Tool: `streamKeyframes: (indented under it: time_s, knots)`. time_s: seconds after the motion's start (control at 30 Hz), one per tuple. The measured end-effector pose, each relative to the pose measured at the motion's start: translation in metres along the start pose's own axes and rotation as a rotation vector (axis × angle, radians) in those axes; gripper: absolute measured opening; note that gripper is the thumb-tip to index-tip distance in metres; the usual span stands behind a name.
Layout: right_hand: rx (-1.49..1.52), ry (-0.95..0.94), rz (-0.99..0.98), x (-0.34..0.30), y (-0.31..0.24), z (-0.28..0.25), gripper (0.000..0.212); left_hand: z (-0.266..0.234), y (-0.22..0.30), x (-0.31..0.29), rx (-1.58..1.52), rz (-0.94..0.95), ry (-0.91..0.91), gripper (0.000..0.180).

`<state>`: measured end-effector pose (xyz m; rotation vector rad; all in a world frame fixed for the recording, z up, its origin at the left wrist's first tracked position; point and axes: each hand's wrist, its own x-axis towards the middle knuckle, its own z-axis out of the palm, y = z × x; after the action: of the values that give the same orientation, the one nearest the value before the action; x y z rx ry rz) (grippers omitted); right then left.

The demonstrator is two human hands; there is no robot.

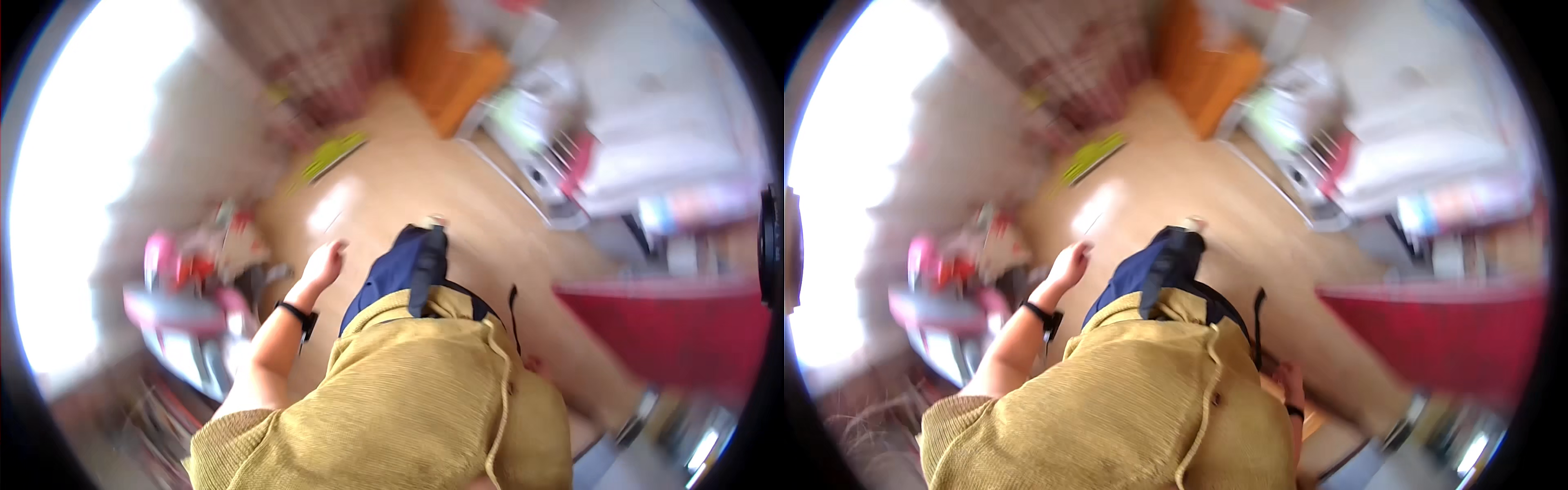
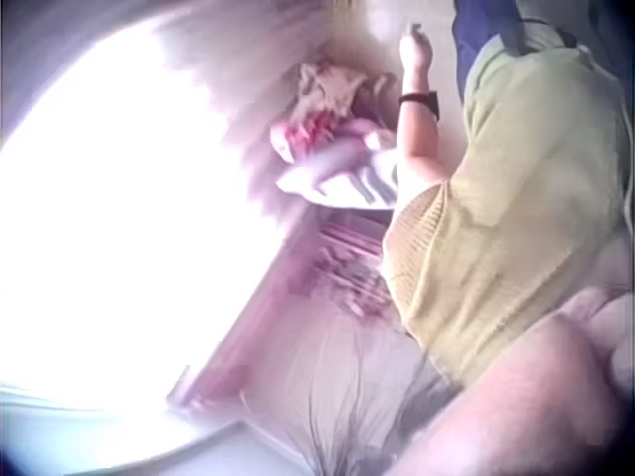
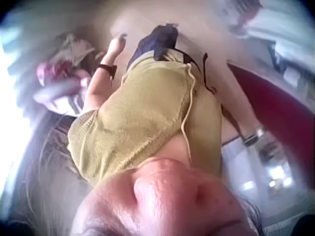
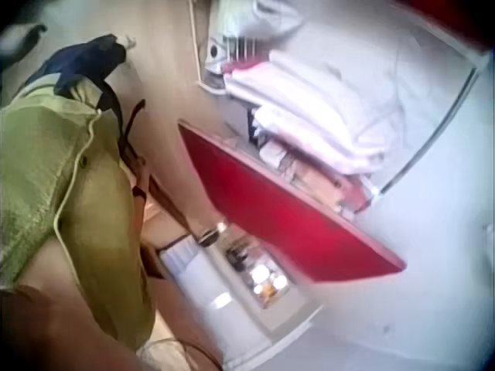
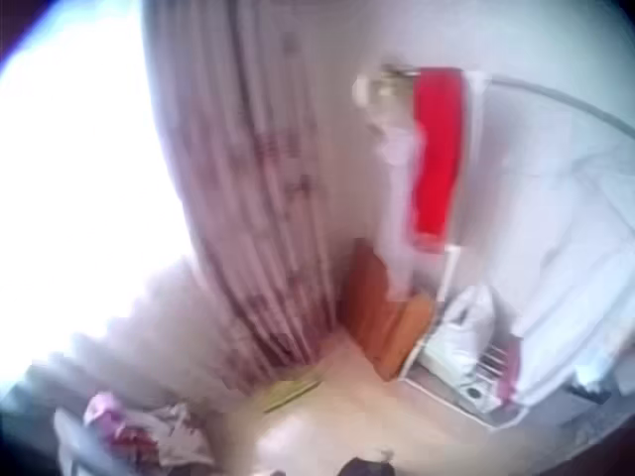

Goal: The person places wooden slats onto a bed frame by hand and then sweeps the floor under the bed into a dustpan using a broom.

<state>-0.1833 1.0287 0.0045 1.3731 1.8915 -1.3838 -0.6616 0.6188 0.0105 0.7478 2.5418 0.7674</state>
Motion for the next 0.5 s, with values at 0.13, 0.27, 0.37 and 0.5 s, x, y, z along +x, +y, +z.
streamKeyframes:
  time_s: [0.13, 0.27, 0.37, 0.5]
  knots:
    - [-0.234, -0.213, -0.031, 0.082, -0.023, -0.006, 0.016, -0.025, 0.029, -0.098, -0.137, -0.12, 0.33, 0.021]
    - [-0.461, -0.357, -0.071, 0.163, -0.105, 0.004, 0.015, 0.014, 0.03, -0.298, -0.157, -0.559, 0.417, 0.022]
    - [-0.613, -0.446, -0.189, 0.197, -0.173, 0.043, 0.014, 0.065, 0.06, -0.437, -0.165, -1.0, 0.541, 0.025]
    - [-0.45, -0.502, -0.345, 0.156, -0.297, 0.162, 0.017, 0.222, 0.169, -0.576, -0.583, -1.433, -0.513, 0.059]
